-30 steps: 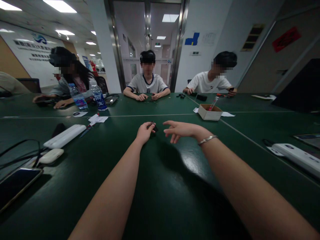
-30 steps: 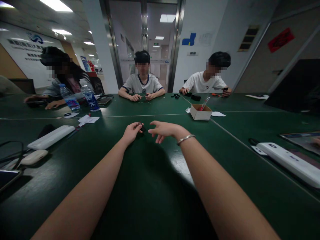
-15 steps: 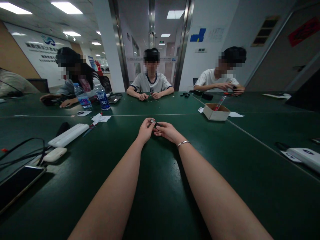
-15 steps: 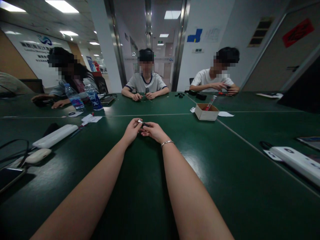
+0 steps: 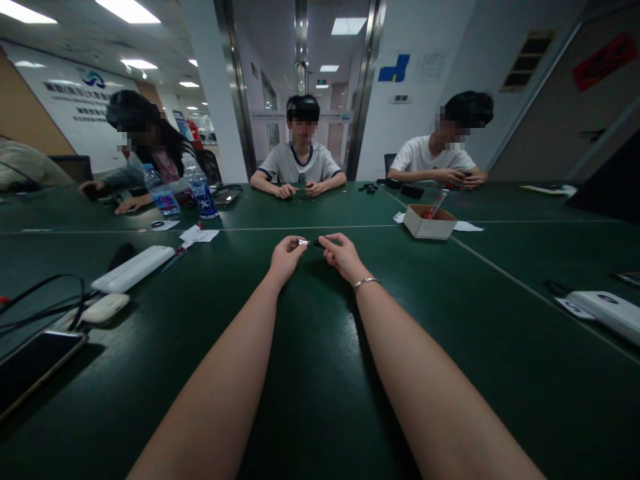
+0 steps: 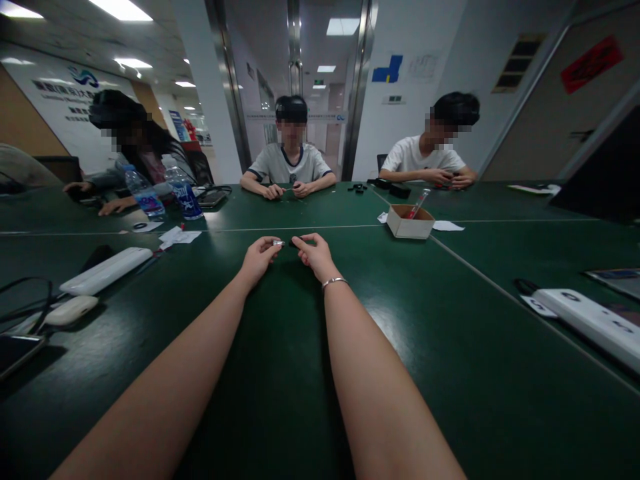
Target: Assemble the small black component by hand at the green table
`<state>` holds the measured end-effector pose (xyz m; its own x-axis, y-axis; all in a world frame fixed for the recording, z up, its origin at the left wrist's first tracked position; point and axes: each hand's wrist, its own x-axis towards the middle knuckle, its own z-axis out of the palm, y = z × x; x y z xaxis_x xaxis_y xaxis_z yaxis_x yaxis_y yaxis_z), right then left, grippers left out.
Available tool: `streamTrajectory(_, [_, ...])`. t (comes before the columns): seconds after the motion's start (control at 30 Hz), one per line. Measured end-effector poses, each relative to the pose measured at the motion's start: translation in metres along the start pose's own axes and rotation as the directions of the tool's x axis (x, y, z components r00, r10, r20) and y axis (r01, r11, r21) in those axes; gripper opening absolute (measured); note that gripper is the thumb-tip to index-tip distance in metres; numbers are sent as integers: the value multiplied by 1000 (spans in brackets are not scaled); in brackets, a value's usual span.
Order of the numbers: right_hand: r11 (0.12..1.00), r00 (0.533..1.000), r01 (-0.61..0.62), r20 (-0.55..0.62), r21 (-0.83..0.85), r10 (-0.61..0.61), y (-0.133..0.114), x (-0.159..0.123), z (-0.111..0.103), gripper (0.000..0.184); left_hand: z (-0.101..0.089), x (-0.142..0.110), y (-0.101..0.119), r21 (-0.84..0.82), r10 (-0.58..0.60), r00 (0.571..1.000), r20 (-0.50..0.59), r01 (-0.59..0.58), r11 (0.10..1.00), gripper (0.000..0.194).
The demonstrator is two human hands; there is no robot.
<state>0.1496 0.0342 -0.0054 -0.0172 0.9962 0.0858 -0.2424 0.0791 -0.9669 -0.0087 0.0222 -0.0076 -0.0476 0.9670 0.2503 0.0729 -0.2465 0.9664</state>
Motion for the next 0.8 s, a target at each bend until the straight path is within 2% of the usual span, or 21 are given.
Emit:
streamTrajectory(0.27, [999,998,-6,57,38,3,1,1,-2,57,2,-4,7,-13,-48,997,52,49,999,20])
streamTrajectory(0.57, [1000,993,-13,119,15,11,3,3,-4,56,1,-4,6,-17,-58,997,58,59,998,16])
streamTrajectory(0.8, [1000,986,-7,169,-22,11,4,3,-7,53,1,-5,5,18,-64,995,72,63,998,29])
